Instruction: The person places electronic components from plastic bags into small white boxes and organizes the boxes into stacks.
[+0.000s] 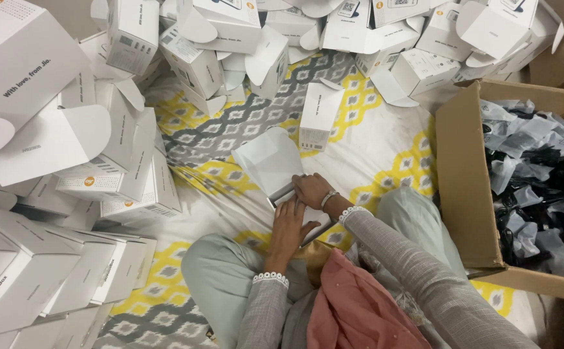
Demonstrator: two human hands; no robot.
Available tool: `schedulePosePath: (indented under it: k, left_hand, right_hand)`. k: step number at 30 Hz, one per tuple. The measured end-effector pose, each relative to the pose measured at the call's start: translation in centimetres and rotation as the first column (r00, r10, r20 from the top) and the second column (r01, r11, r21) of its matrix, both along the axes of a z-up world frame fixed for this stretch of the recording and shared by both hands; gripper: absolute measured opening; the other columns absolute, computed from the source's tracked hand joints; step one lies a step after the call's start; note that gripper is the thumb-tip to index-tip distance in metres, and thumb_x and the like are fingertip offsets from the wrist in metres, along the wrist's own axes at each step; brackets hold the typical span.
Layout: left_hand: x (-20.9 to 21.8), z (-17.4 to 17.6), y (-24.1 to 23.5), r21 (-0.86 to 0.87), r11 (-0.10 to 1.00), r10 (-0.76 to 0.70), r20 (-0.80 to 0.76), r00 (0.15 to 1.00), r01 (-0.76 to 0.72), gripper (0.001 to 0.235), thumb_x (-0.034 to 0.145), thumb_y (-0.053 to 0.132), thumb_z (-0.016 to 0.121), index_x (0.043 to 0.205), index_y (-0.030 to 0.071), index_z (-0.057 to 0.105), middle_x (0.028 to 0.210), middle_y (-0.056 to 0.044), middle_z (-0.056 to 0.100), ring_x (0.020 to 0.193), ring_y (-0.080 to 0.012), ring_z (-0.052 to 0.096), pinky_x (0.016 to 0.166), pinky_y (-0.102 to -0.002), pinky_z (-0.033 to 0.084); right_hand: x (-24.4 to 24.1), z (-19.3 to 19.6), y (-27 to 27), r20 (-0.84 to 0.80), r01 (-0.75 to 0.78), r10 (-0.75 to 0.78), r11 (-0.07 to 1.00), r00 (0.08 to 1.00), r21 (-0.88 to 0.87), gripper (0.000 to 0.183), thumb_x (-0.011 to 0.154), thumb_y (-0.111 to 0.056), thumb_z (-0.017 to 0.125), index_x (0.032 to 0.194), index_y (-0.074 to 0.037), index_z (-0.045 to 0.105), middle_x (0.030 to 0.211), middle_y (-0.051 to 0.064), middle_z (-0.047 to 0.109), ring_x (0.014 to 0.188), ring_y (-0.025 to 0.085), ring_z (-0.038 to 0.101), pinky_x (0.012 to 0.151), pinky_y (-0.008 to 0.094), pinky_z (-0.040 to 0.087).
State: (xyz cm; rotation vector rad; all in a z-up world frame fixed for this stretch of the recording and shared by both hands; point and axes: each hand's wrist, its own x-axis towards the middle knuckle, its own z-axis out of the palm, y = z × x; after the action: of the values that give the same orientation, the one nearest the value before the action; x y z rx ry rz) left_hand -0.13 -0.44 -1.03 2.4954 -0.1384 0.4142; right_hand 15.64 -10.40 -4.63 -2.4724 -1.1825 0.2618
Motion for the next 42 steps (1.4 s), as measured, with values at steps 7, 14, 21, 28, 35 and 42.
schedulePosePath:
  k: [7,14,21,28,35,42]
  left_hand:
    - [0.3,0.1,-0.4,0.003,1.0,0.025,0.013,1.0,-0.025,0.067,0.082,0.034,0.081,0.134,-0.001,0.056,0.139,-0.021,0.053,0.124,-0.0394,0.05,0.108,-0.05,0.037]
    - [0.4,-0.5,0.4,-0.013,1.0,0.013,0.027,1.0,-0.013,0.063,0.078,0.028,0.083,0.13,0.004,0.056,0.144,-0.018,0.052,0.129,-0.0347,0.051,0.111,-0.048,0.036]
    - [0.3,-0.3,0.7,-0.096,0.995,-0.009,0.024,1.0,0.011,0.068,0.079,0.026,0.086,0.138,0.01,0.055,0.144,-0.016,0.052,0.131,-0.0359,0.05,0.114,-0.051,0.033]
    - [0.7,0.8,1.5,-0.011,1.0,-0.026,-0.128,0.991,0.025,0.093,0.062,0.021,0.091,0.143,0.008,0.047,0.138,-0.019,0.051,0.131,-0.0384,0.046,0.113,-0.051,0.031]
    - [0.9,0.9,3.3,-0.149,0.982,-0.14,-0.18,0.974,0.114,0.09,0.062,0.019,0.091,0.141,0.011,0.048,0.133,-0.016,0.057,0.128,-0.0371,0.051,0.11,-0.047,0.037]
    - [1.2,0.7,3.3,-0.217,0.97,-0.173,-0.304,0.937,0.109,0.069,0.062,0.018,0.091,0.118,0.013,0.052,0.118,-0.013,0.058,0.117,-0.0367,0.054,0.1,-0.046,0.041]
  right_hand:
    - [-0.7,2.7,-1.6,-0.088,0.018,-0.005,0.989,0.996,0.144,0.021,0.101,-0.026,0.052,0.1,-0.008,0.062,0.076,0.02,0.069,0.076,0.044,0.064,0.079,0.052,0.049]
    - [-1.6,4.4,-4.1,-0.414,0.067,0.095,0.931,0.905,0.36,0.047,0.095,-0.039,0.066,0.127,-0.007,0.054,0.111,0.018,0.068,0.105,0.036,0.066,0.092,0.045,0.05]
    - [0.4,3.3,-8.6,-0.26,-0.263,0.315,0.94,0.913,0.216,0.109,0.068,-0.02,0.088,0.157,-0.009,0.026,0.155,0.022,0.041,0.143,0.041,0.039,0.116,0.047,0.033]
    - [0.8,5.0,-8.3,-0.244,-0.259,0.275,0.961,0.93,0.093,0.103,0.07,-0.021,0.086,0.158,-0.011,0.033,0.153,0.017,0.048,0.139,0.037,0.047,0.115,0.042,0.041]
    - [0.1,8.3,-7.0,-0.242,-0.298,0.283,0.954,0.928,-0.024,0.105,0.065,-0.025,0.085,0.155,-0.007,0.033,0.146,0.015,0.051,0.125,0.035,0.057,0.102,0.042,0.049]
    - [-0.5,7.3,-6.9,-0.204,-0.303,0.291,0.953,0.935,-0.026,0.109,0.064,-0.021,0.084,0.155,0.001,0.027,0.145,0.018,0.047,0.117,0.038,0.061,0.095,0.043,0.053]
